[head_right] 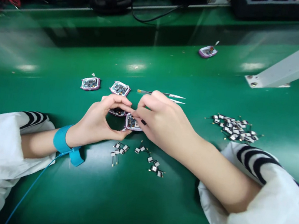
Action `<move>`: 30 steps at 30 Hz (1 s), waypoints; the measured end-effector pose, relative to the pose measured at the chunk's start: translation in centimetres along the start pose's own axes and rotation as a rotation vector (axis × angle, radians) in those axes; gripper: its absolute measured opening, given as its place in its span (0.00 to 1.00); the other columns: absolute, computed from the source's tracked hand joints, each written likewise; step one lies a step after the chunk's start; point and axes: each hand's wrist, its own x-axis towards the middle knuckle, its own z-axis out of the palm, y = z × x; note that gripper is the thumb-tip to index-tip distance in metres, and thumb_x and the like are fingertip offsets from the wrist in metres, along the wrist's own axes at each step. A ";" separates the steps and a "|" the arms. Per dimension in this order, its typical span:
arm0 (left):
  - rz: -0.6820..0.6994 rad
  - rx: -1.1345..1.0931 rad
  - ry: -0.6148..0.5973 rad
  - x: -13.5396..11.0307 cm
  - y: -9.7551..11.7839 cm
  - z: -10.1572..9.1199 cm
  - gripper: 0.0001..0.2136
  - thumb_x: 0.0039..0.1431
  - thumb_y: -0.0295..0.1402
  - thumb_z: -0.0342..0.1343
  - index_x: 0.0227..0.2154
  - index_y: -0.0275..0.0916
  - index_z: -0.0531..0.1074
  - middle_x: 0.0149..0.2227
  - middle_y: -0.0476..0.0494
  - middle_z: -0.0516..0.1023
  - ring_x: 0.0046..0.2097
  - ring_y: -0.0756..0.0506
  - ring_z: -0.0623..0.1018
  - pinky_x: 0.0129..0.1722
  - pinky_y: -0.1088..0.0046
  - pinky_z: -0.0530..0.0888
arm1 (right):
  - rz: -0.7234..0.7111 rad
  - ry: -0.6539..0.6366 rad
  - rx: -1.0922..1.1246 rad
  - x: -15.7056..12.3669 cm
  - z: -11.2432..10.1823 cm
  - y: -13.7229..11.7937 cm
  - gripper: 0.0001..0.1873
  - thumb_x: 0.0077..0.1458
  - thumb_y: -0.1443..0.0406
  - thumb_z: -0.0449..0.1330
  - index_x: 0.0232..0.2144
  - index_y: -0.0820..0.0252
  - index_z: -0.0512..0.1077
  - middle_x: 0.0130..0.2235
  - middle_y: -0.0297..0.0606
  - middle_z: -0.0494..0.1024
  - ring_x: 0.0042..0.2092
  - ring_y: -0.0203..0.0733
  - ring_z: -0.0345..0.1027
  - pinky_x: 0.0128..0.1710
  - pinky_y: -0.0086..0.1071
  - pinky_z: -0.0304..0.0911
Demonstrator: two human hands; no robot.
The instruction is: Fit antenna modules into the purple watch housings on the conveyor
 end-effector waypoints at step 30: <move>-0.232 0.381 0.415 -0.6 -9.8 -11.3 0.22 0.49 0.39 0.55 0.45 0.40 0.56 0.39 0.50 0.74 0.48 0.40 0.68 0.46 0.54 0.60 | 0.132 -0.209 0.198 6.8 1.3 3.7 0.23 0.49 0.57 0.57 0.44 0.66 0.68 0.39 0.46 0.71 0.43 0.45 0.63 0.42 0.39 0.60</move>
